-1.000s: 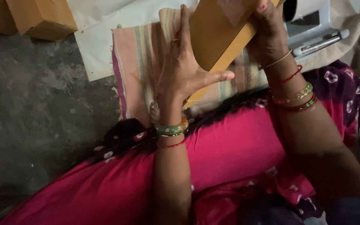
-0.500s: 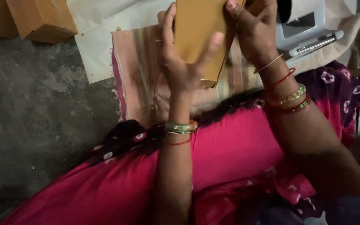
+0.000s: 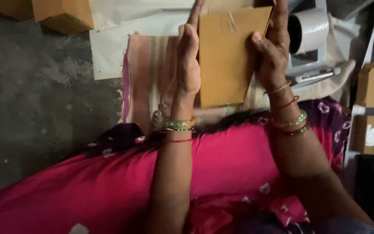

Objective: The person sits on the floor and seals small cardboard boxes using clear packing tape. They fold the box flaps, apply tape to the seams, and press the tape down to secure the closure.

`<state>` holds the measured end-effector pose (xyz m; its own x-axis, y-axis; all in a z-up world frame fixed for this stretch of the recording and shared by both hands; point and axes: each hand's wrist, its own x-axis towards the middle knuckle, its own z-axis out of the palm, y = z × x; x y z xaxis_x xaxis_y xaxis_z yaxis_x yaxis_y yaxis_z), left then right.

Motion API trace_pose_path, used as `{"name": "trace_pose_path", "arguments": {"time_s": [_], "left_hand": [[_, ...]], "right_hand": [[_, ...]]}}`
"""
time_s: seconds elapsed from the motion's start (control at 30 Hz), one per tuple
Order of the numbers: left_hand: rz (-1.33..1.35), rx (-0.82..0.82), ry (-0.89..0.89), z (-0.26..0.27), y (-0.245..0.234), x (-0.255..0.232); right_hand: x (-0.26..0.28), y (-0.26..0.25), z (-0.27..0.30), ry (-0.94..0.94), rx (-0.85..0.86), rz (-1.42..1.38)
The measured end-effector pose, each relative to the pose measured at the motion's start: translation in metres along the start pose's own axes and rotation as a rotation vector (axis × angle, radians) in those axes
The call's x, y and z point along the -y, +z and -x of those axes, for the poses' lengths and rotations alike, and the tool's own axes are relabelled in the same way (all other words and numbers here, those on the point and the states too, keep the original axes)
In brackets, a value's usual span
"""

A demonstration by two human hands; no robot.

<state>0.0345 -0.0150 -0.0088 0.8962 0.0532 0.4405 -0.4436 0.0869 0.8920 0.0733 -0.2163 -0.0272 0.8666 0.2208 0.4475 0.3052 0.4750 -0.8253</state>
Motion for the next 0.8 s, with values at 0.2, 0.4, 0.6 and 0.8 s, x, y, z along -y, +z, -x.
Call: {"name": "trace_pose_path", "arguments": {"time_s": [0.2, 0.4, 0.6, 0.8], "left_hand": [[0.12, -0.074, 0.024, -0.002, 0.021, -0.002], [0.298, -0.077, 0.026, -0.008, 0.015, 0.001], [0.018, -0.244, 0.047, -0.005, 0.03, -0.004], [-0.102, -0.29, 0.146, -0.004, 0.037, -0.001]], "right_hand": [[0.008, 0.016, -0.002, 0.011, 0.012, 0.231], [0.003, 0.018, -0.002, -0.063, -0.031, 0.126], [-0.006, 0.002, 0.003, -0.169, -0.145, 0.444], [-0.002, 0.003, 0.016, -0.331, -0.151, 0.638]]}}
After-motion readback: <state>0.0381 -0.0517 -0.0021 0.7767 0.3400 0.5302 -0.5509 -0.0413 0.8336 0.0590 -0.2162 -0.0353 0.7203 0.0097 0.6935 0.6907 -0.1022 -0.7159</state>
